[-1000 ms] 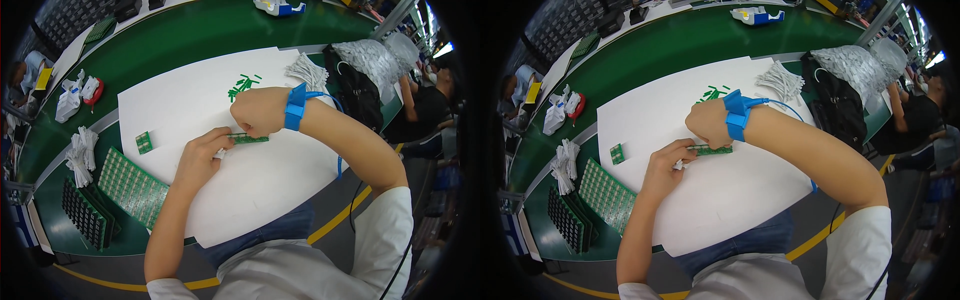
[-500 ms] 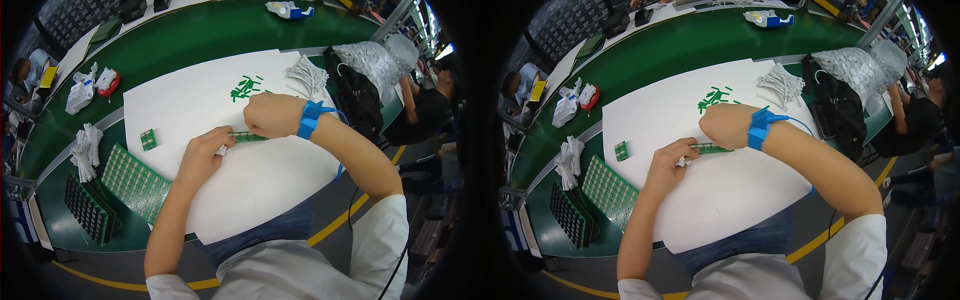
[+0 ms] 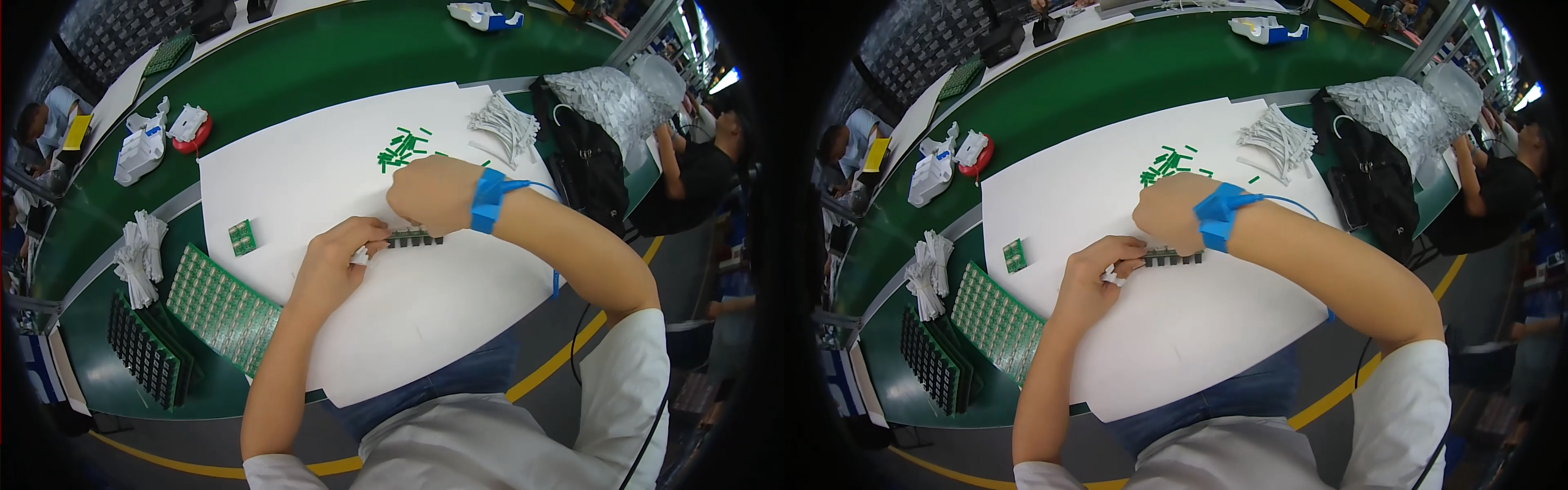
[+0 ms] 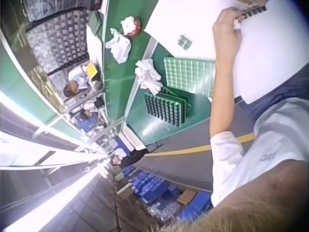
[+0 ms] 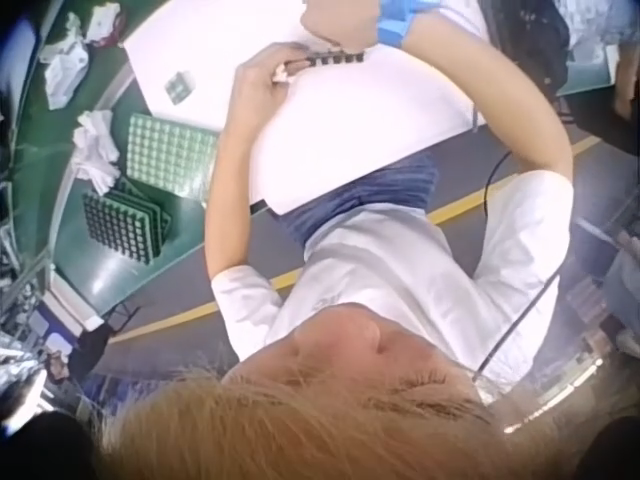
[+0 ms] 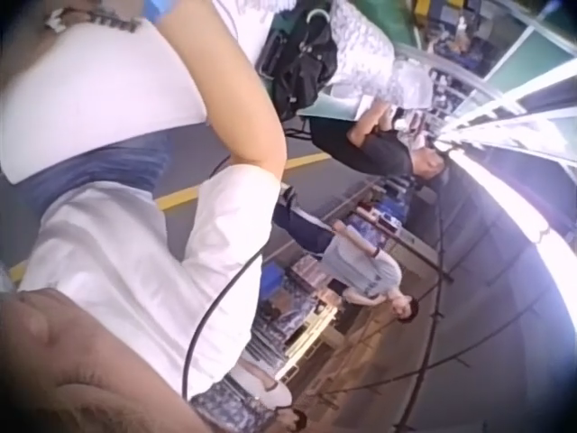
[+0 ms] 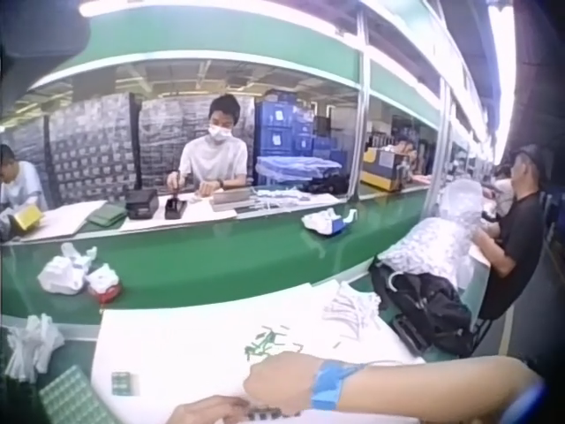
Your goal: The person assembles electronic components and wire harnesses onto a printed circuit board by hand.
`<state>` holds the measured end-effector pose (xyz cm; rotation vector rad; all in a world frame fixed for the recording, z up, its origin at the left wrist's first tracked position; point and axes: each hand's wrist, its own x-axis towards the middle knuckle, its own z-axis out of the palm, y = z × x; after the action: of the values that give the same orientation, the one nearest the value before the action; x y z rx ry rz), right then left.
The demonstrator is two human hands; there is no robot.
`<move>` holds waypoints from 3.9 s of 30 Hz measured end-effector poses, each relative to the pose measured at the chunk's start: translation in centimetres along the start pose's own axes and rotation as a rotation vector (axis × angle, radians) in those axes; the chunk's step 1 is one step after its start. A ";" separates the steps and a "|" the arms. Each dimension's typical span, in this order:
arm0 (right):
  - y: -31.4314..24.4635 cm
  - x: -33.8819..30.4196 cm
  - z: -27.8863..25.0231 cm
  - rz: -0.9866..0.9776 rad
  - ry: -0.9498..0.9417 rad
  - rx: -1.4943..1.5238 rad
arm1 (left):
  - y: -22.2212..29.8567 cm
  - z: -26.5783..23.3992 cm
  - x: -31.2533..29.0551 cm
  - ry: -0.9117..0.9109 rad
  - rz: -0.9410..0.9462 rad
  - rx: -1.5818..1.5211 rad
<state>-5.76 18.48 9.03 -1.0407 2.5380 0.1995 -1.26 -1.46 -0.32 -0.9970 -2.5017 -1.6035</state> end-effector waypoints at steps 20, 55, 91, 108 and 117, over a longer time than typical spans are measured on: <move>-2.2 -0.7 0.7 -0.114 0.311 -0.163 | 1.3 0.4 0.4 0.001 -0.217 0.136; -10.9 -3.7 8.9 0.212 1.253 1.106 | 4.2 -0.6 -2.0 -0.070 -0.246 -0.829; -11.3 -2.7 11.3 0.181 1.285 1.576 | 3.4 -0.8 -1.7 -0.377 -0.646 -1.025; -7.1 -6.6 8.3 0.327 1.025 1.728 | 1.7 -0.4 -1.3 0.128 -0.169 0.349; -5.3 -9.1 5.1 0.080 0.745 1.028 | 2.1 -0.1 -1.3 0.039 -0.058 0.296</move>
<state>5.34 21.95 8.09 -0.6103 2.6227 -1.5514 0.78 -1.63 0.99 -0.8548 -2.6582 -1.1997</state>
